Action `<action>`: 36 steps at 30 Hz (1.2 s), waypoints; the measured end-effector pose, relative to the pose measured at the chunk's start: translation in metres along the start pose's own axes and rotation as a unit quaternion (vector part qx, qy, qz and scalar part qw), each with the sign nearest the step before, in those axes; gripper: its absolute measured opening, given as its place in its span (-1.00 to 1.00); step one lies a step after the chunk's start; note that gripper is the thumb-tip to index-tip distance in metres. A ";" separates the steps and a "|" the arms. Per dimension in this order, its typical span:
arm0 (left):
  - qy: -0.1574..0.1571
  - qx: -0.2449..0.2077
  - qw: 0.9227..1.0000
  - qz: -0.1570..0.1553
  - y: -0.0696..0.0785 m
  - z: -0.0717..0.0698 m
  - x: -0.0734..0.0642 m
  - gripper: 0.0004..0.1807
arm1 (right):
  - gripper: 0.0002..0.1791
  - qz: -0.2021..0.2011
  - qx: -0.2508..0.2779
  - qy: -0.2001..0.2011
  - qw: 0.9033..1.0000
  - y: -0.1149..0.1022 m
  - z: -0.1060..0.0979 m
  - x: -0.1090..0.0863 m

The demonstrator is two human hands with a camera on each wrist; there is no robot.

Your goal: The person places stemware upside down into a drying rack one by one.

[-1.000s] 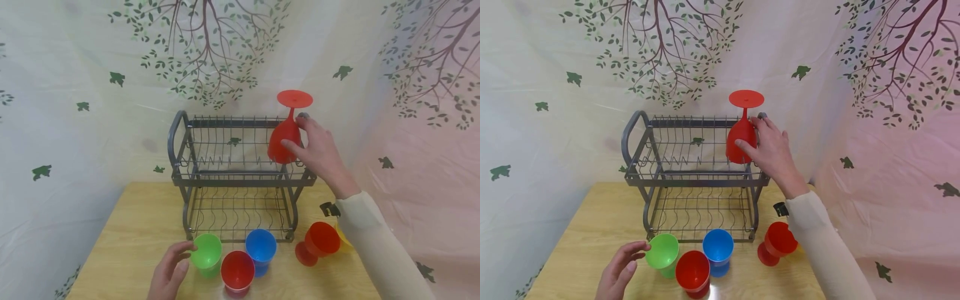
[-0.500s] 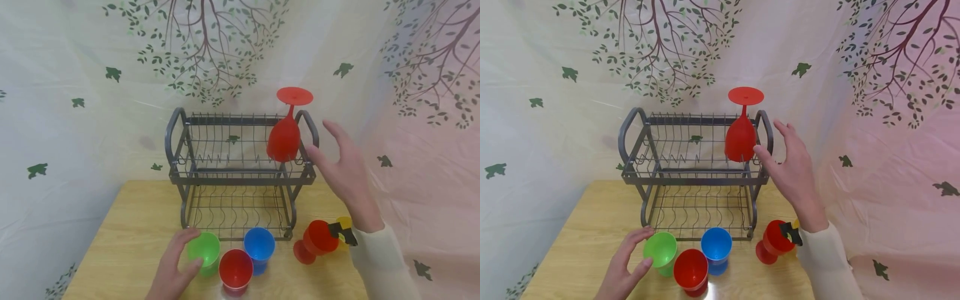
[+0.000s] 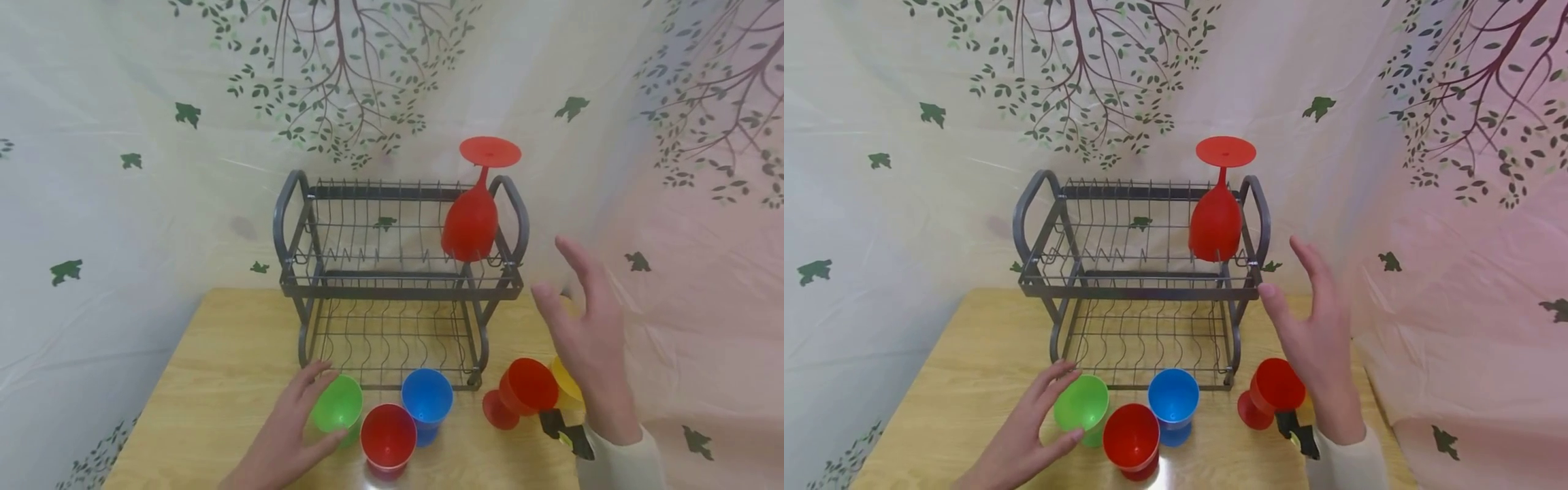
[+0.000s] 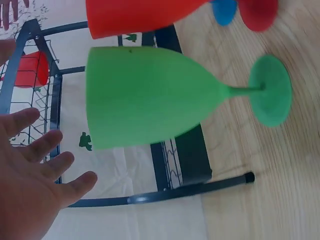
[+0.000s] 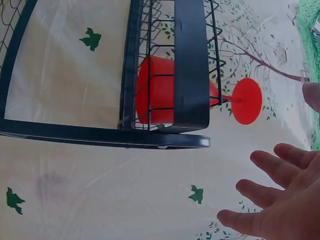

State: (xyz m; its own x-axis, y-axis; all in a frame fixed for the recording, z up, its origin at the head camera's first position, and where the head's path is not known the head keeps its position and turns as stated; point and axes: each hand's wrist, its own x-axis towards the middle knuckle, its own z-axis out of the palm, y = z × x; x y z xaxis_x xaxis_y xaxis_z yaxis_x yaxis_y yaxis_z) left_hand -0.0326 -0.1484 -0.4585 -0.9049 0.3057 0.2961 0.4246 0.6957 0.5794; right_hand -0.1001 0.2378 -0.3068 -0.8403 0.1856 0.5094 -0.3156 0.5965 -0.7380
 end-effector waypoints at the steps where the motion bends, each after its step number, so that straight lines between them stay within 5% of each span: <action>1: -0.010 0.014 1.000 -0.006 -0.001 -0.001 0.000 -0.14 | -0.33 -0.001 0.004 0.001 1.000 0.002 0.000 -0.004; 12: -0.081 0.116 0.990 0.019 -0.007 -0.003 0.011 -0.02 | -0.29 0.033 0.013 -0.039 0.999 0.021 -0.001 -0.045; 22: -0.123 0.133 0.983 0.012 -0.008 -0.003 0.016 -0.02 | -0.29 0.050 -0.024 -0.066 0.996 0.037 0.003 -0.075; 36: -0.154 0.141 0.978 -0.010 -0.009 0.000 0.017 -0.02 | -0.25 0.068 -0.028 -0.074 0.995 0.039 0.012 -0.090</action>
State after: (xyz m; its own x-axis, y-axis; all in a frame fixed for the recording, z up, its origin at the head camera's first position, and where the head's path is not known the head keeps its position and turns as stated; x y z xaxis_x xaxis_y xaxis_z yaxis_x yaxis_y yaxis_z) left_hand -0.0518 -0.1493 -0.4583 -0.8975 0.4406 0.0185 0.4205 0.8425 0.3368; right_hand -0.0422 0.2349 -0.3873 -0.9307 0.1525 0.3326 -0.1734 0.6166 -0.7679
